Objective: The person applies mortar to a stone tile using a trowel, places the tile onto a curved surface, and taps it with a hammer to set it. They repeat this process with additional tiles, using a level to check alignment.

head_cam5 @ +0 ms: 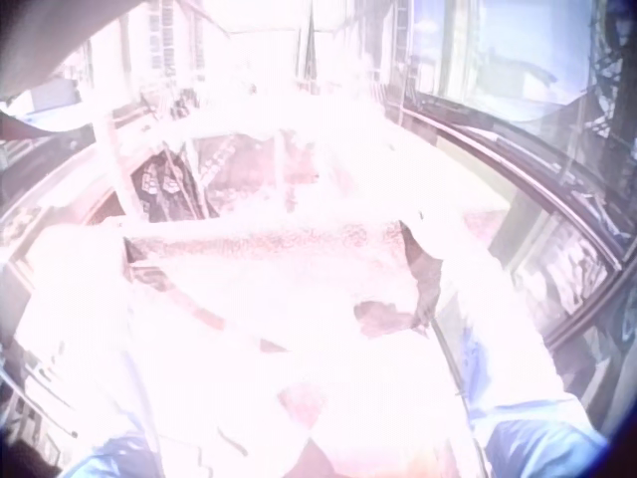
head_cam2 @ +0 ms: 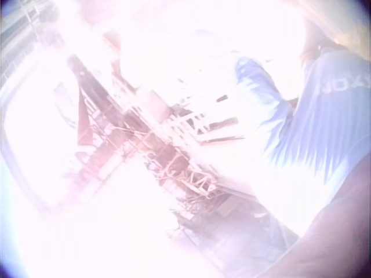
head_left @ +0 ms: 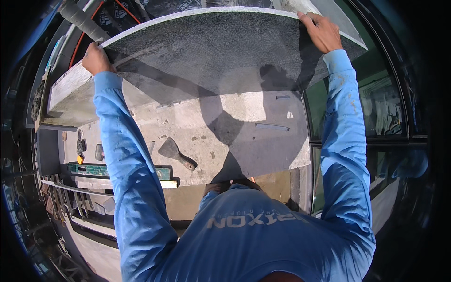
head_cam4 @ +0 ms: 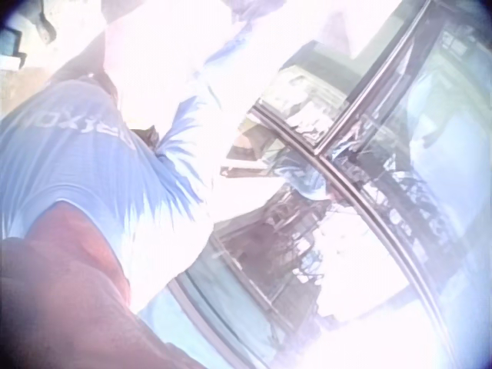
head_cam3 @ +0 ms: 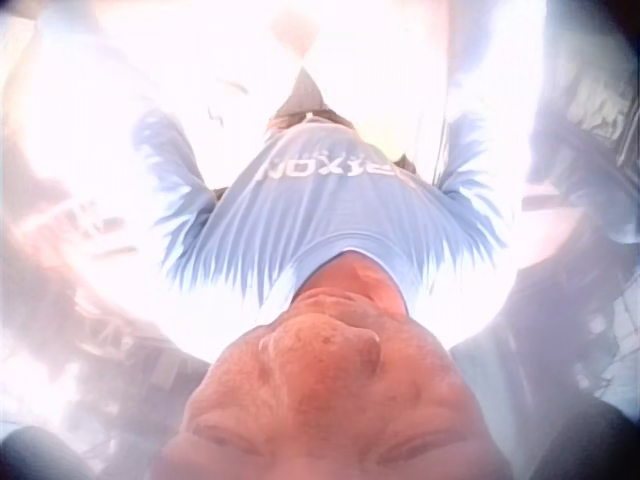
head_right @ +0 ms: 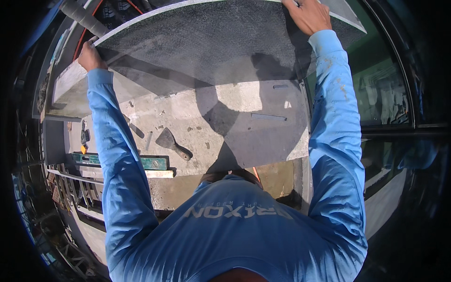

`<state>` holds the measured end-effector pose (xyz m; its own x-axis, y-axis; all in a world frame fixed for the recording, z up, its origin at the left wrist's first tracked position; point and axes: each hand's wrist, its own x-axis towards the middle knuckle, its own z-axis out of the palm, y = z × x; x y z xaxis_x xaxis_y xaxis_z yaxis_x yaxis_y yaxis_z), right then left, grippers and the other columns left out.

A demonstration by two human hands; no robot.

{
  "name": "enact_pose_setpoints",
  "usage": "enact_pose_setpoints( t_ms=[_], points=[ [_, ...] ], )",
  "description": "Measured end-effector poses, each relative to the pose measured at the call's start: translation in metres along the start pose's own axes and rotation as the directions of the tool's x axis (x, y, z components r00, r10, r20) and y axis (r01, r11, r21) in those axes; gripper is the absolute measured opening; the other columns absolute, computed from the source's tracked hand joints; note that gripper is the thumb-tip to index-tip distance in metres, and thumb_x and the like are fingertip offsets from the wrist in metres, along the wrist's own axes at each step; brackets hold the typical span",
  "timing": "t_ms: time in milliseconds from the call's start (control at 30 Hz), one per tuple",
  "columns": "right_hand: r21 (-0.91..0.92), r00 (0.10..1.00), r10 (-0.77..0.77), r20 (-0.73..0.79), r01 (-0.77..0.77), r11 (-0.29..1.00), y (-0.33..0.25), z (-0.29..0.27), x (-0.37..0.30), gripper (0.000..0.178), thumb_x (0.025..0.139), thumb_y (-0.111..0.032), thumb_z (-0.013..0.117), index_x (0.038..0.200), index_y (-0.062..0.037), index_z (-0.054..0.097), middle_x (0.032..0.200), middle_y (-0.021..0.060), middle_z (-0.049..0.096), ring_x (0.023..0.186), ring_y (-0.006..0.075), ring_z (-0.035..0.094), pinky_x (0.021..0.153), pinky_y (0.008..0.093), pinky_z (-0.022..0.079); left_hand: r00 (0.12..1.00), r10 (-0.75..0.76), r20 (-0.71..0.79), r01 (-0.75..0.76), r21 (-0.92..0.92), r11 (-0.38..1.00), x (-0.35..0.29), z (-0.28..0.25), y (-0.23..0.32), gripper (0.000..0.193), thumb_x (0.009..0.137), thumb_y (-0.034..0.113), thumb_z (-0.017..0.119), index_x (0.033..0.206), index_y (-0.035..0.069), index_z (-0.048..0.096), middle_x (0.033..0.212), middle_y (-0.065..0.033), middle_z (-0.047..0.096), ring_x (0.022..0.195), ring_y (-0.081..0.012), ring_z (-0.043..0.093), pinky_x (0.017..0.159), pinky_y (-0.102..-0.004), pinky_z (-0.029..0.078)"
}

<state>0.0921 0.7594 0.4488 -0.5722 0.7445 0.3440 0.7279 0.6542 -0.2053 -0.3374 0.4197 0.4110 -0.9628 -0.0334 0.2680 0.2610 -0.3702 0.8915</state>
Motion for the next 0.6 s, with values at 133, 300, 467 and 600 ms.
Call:
enact_pose_setpoints(
  t_ms=[133,300,467,600],
  points=[
    [0.039,0.974,-0.193,-0.121,0.199,0.979,-0.006,-0.007,0.004,0.068,0.09,-0.068,0.047,0.111,-0.0081,0.073,0.088,0.0193,0.071,0.086,0.0377,0.067,0.088,0.0461,0.048,0.999,-0.006,-0.046,0.01,0.078,0.997,-0.006,0.003,0.006,0.029,0.085,0.015,0.059,0.082,-0.013,0.066,0.074,-0.0091,0.061,0.064,-0.0165,0.051,0.061,-0.0352,0.041],
    [-0.081,0.981,-0.123,-0.148,0.112,0.99,-0.013,0.002,0.0,0.09,0.076,-0.084,0.055,0.115,-0.0041,0.072,0.09,0.0181,0.071,0.093,0.0315,0.067,0.096,0.0445,0.044,0.999,0.013,-0.034,-0.009,0.123,0.992,-0.012,0.007,0.006,0.033,0.091,0.02,0.058,0.076,-0.008,0.063,0.067,-0.0051,0.054,0.063,-0.0138,0.047,0.06,-0.0346,0.037],
    [-0.005,0.982,-0.078,-0.17,0.078,0.997,-0.012,0.009,-0.001,0.1,0.066,-0.089,0.059,0.114,-0.0021,0.072,0.094,0.0204,0.072,0.095,0.0329,0.067,0.096,0.0438,0.041,0.977,0.213,-0.007,-0.206,0.229,0.951,-0.008,0.005,-0.002,0.037,0.09,0.022,0.054,0.081,-0.013,0.063,0.07,-0.0133,0.063,0.067,-0.02,0.055,0.066,-0.0394,0.044],
    [-0.035,0.973,-0.079,-0.218,0.073,0.997,-0.012,0.006,-0.001,0.1,0.066,-0.086,0.063,0.123,-0.0038,0.068,0.103,0.0224,0.072,0.105,0.0392,0.068,0.095,0.0475,0.049,0.977,0.209,-0.044,-0.172,0.415,0.893,-0.004,0.005,-0.004,0.044,0.087,0.028,0.049,0.082,-0.013,0.066,0.08,-0.0279,0.068,0.076,-0.038,0.066,0.077,-0.0473,0.047]
  ],
)
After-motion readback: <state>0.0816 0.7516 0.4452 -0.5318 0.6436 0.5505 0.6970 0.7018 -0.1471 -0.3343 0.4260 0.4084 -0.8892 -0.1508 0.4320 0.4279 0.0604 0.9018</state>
